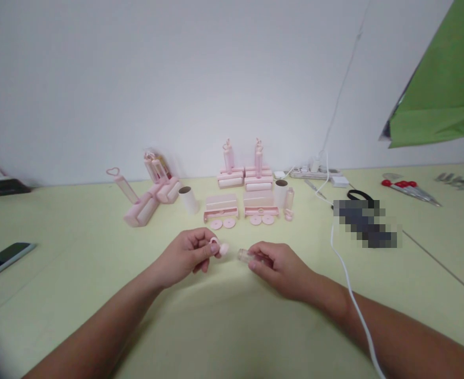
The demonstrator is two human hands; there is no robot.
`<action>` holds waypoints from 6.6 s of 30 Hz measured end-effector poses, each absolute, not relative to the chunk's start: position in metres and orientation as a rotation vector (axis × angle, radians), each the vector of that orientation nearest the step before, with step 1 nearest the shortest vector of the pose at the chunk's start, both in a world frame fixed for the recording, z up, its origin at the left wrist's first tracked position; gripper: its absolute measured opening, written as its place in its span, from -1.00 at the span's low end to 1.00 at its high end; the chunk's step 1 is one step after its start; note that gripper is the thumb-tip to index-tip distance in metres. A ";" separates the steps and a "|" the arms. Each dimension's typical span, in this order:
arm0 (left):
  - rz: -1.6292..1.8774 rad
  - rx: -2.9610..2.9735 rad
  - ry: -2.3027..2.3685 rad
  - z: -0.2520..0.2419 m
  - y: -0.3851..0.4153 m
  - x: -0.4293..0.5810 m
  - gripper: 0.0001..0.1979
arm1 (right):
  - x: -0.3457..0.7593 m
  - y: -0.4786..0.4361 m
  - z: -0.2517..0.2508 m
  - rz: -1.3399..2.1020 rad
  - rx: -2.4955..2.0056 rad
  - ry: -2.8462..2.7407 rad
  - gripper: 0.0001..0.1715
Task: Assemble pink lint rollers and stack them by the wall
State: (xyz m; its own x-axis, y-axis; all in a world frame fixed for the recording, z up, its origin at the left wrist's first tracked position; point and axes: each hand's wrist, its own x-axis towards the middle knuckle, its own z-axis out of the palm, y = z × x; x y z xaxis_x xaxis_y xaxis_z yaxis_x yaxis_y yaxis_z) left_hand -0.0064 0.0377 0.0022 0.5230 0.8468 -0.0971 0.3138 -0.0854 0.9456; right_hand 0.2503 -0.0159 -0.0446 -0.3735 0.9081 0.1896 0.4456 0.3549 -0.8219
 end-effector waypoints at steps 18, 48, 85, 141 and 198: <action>0.374 1.684 0.833 -0.010 0.025 0.009 -0.59 | 0.244 -0.028 -0.035 0.684 -1.142 -2.187 -0.66; 0.200 2.206 0.781 -0.004 0.018 0.006 -0.66 | 0.243 -0.033 -0.046 0.477 -1.031 -2.374 -0.65; 0.119 2.455 1.259 -0.013 0.084 -0.060 -0.68 | 0.259 -0.028 -0.036 0.265 -0.701 -1.969 -0.50; 0.425 2.541 1.513 0.003 0.097 0.001 -0.64 | 0.251 -0.007 -0.061 1.111 -1.016 -1.210 -0.50; 0.718 1.726 0.789 -0.006 0.057 0.000 -0.58 | 0.247 -0.009 -0.063 1.156 -1.063 -1.257 -0.51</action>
